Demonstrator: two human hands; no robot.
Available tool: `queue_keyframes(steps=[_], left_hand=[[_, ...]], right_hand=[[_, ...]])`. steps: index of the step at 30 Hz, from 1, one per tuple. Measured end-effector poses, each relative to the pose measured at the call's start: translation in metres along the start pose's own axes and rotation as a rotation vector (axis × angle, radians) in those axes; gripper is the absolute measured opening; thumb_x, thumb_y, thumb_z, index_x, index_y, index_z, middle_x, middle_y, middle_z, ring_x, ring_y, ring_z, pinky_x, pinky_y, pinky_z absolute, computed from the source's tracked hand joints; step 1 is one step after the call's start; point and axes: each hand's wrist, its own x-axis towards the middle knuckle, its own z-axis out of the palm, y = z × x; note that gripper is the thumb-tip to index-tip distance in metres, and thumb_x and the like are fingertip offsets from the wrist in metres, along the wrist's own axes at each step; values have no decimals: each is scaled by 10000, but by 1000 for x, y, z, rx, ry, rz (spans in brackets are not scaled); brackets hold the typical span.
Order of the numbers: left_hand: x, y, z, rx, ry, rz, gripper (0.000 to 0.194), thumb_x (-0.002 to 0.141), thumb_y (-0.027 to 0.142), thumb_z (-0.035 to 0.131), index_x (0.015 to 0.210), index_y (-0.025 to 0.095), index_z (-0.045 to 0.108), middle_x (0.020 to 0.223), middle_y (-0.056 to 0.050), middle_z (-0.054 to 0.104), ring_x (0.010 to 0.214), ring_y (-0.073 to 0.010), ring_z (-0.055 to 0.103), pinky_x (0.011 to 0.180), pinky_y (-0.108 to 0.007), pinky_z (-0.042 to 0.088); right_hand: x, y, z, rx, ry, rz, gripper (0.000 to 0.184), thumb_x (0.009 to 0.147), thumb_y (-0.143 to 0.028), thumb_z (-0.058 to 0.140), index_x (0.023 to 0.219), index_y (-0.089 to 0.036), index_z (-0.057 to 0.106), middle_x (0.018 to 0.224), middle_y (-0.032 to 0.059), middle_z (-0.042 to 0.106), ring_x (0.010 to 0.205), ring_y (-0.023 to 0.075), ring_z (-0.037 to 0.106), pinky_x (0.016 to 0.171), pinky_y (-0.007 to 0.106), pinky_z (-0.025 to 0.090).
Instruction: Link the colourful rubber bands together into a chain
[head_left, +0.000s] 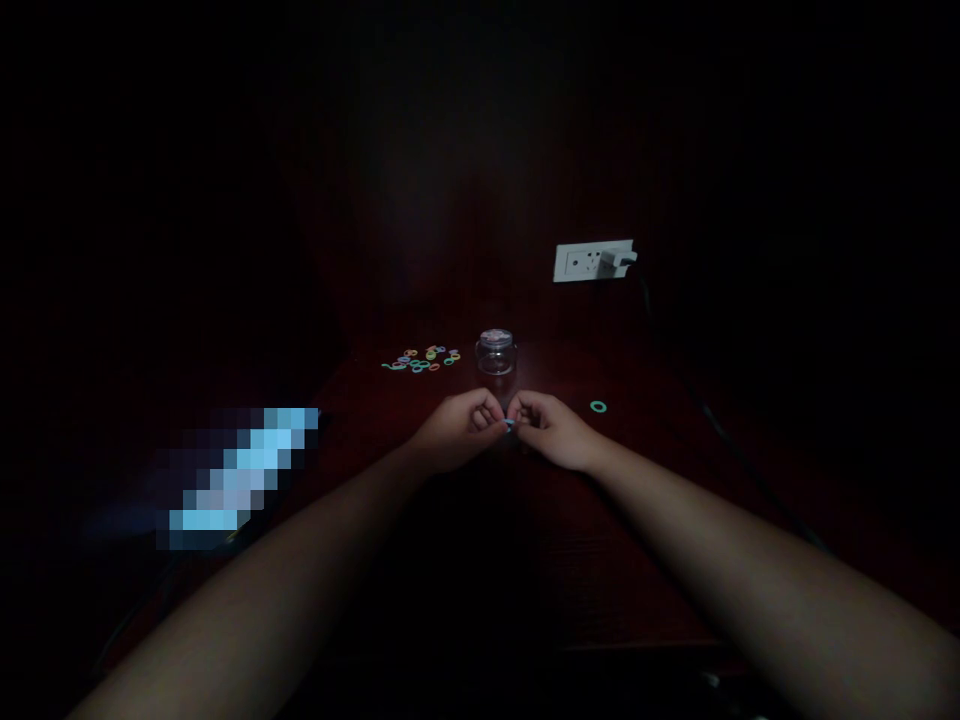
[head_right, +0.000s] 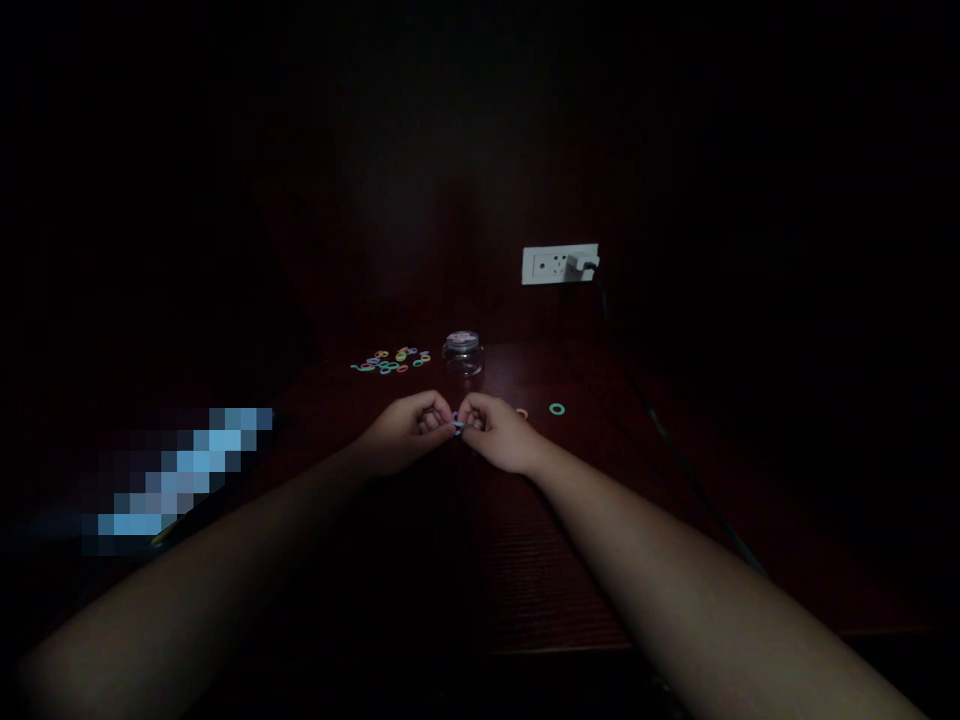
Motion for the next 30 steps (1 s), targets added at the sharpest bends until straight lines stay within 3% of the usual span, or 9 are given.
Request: queue_keyframes(steps=[8,15,21,30], left_hand=[[0,0,0,-7,2,-9,198,740,324,558,788,137,516,598,28,488,504,-53,397,455,-164,314],[1,-3,1,-23,4,-12,217,739,347,559,786,141,512,591,30,487,488,-52,390,442,-162,302],[0,-2,0,-8,-6,-12,209,738,337,558,786,139,512,603,23,499,501,-56,408,451,-167,319],[0,-2,0,-4,-12,-4,191,741,320,555,782,139,510,595,25,496,506,-55,406,456,-164,319]], right_hand=[[0,1,0,20,-20,-17,57,691,-113,478,730,-150,460,540,-58,441,456,53,427,433,169,321],[0,0,2,67,-18,37,90,752,-235,484,721,-153,464,581,-40,475,455,58,440,427,178,361],[0,1,1,52,-27,34,4,721,-151,463,721,-155,462,552,-49,465,448,58,442,421,169,339],[0,2,1,66,-38,37,42,721,-141,426,715,-154,466,597,-33,502,447,57,461,432,180,363]])
